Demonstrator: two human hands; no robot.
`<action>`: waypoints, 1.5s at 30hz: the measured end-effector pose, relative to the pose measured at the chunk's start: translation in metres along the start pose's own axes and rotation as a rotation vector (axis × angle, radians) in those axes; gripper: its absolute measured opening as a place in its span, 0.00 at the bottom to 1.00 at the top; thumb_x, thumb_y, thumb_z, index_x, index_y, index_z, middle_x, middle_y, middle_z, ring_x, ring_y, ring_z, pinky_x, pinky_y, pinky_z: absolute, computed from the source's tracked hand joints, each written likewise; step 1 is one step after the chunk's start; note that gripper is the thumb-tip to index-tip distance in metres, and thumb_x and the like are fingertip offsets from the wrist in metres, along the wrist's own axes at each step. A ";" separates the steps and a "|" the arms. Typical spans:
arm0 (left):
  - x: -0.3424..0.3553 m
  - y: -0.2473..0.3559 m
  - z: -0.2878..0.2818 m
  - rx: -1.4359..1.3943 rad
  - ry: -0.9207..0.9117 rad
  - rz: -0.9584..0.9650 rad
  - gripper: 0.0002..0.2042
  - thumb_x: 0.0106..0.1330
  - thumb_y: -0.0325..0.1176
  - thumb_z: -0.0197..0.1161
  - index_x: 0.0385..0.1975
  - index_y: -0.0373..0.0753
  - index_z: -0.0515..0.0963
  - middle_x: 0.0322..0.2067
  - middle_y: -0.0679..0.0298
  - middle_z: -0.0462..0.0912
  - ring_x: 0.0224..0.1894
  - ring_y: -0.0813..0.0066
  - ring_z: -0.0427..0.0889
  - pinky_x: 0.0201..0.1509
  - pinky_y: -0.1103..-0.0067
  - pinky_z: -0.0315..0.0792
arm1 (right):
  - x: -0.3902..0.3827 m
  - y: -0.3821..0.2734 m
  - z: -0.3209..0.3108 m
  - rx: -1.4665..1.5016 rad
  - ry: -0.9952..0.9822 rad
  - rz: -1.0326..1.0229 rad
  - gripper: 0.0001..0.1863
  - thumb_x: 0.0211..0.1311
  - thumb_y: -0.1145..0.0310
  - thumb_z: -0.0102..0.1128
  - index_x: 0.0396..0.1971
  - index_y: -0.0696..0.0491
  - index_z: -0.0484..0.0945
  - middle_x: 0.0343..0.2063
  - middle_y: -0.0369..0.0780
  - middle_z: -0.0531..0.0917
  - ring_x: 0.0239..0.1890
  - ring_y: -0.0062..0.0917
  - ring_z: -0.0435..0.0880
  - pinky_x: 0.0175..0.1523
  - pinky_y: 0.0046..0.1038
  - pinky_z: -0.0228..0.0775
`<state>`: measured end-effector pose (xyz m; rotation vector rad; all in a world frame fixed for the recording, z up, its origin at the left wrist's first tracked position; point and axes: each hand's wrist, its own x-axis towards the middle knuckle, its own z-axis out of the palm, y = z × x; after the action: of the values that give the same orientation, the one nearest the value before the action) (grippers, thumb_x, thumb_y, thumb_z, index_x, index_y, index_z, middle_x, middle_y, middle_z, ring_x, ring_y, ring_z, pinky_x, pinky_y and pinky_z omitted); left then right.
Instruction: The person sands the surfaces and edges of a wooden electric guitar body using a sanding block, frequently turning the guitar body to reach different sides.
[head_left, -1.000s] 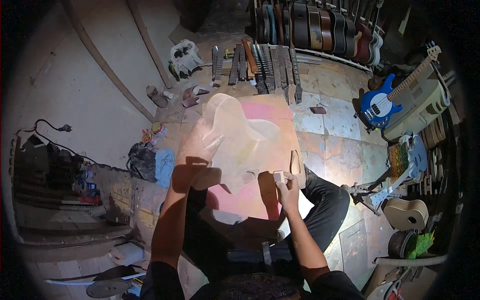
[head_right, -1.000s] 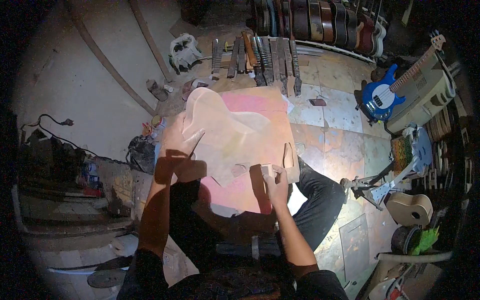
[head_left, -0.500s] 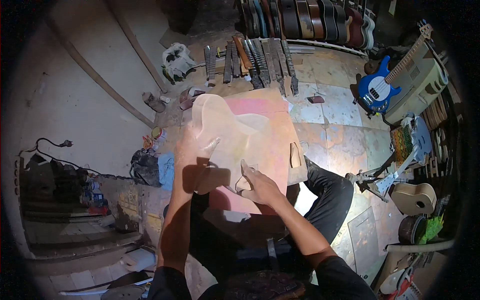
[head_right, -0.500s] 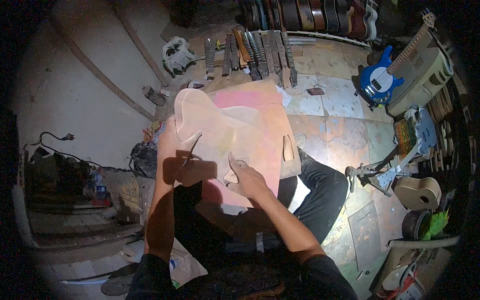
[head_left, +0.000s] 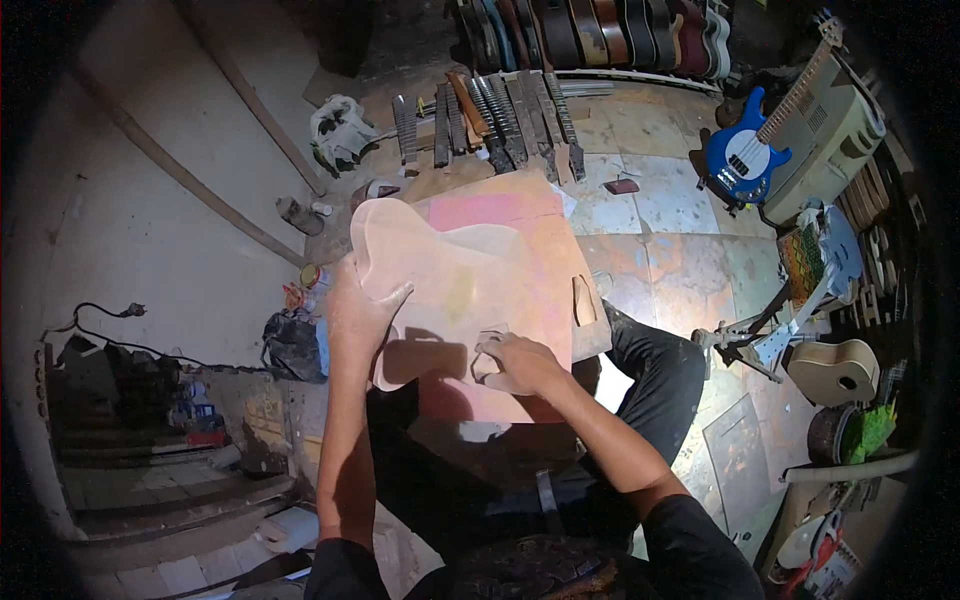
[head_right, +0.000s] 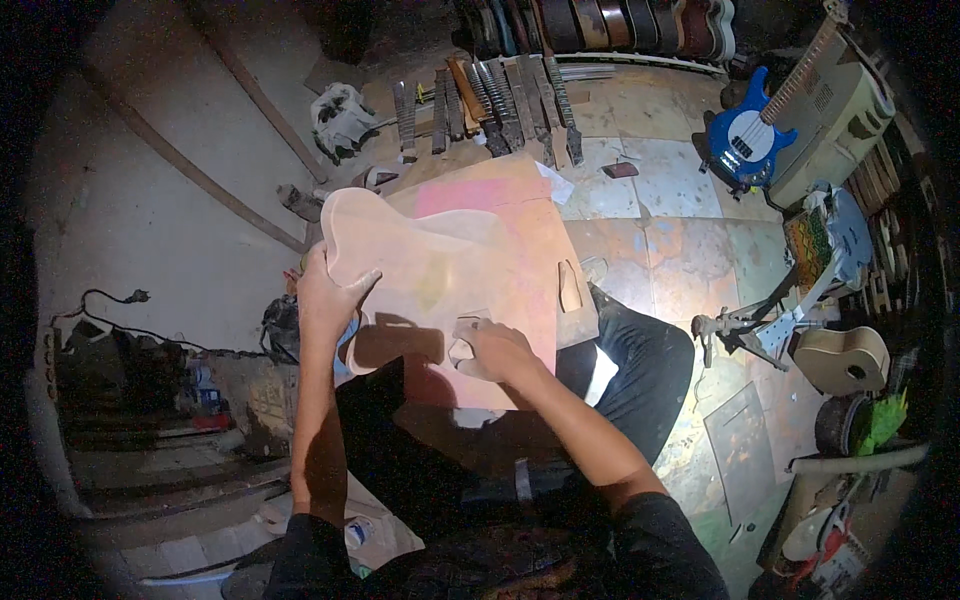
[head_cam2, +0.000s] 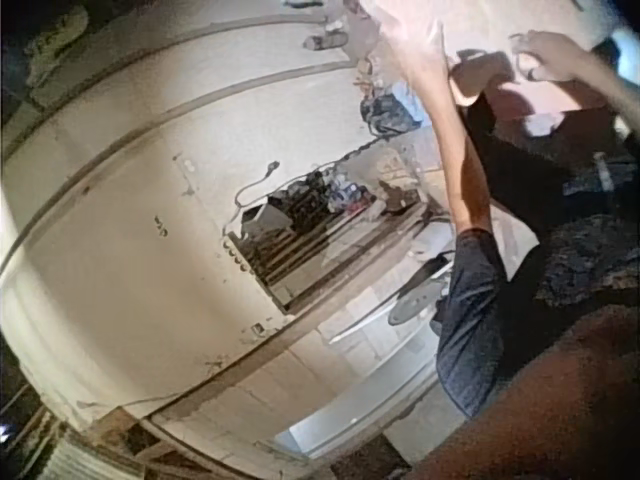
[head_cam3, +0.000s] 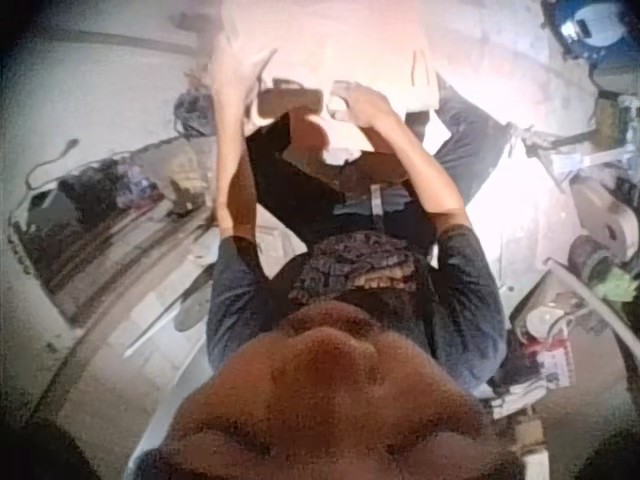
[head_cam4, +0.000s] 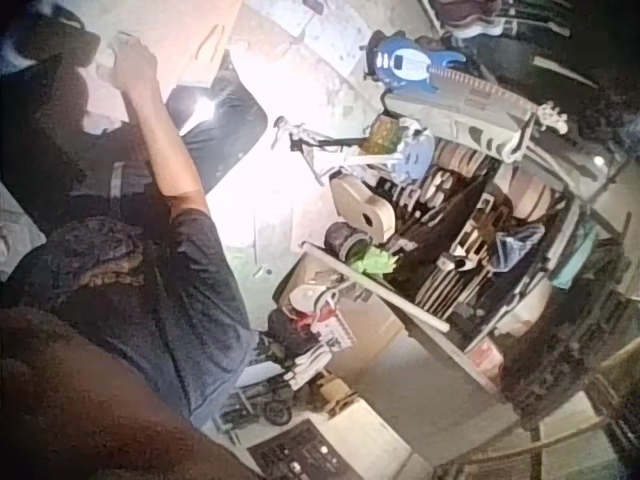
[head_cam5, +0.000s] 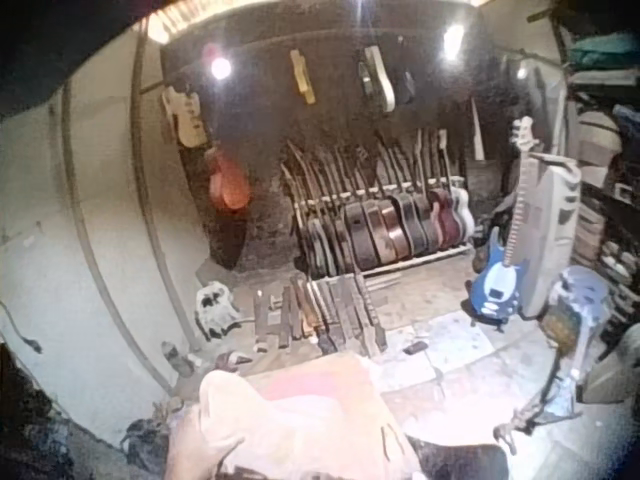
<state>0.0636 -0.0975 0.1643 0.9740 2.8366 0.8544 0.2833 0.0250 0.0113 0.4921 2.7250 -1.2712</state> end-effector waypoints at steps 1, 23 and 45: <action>-0.001 -0.003 -0.005 0.015 0.006 0.004 0.43 0.46 0.45 0.86 0.61 0.30 0.72 0.52 0.42 0.85 0.55 0.47 0.86 0.60 0.62 0.78 | -0.002 0.000 0.003 0.039 -0.013 -0.004 0.36 0.61 0.46 0.68 0.65 0.51 0.75 0.50 0.54 0.83 0.56 0.50 0.82 0.60 0.45 0.75; 0.000 -0.085 -0.018 -0.085 -0.034 -0.015 0.43 0.44 0.41 0.88 0.59 0.28 0.72 0.53 0.43 0.84 0.55 0.55 0.85 0.61 0.66 0.77 | -0.022 0.066 0.065 -0.026 0.031 0.360 0.38 0.55 0.51 0.76 0.62 0.52 0.73 0.52 0.54 0.83 0.53 0.49 0.85 0.58 0.46 0.78; -0.023 -0.006 -0.014 -0.152 -0.023 0.057 0.27 0.64 0.34 0.72 0.61 0.30 0.73 0.53 0.44 0.85 0.57 0.51 0.85 0.62 0.65 0.75 | -0.018 0.068 0.058 0.034 -0.025 0.447 0.44 0.49 0.49 0.77 0.67 0.52 0.73 0.55 0.51 0.83 0.58 0.46 0.83 0.64 0.42 0.75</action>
<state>0.0763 -0.1218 0.1697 1.0419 2.6894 1.0393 0.3194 0.0172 -0.0721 1.0102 2.3818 -1.1878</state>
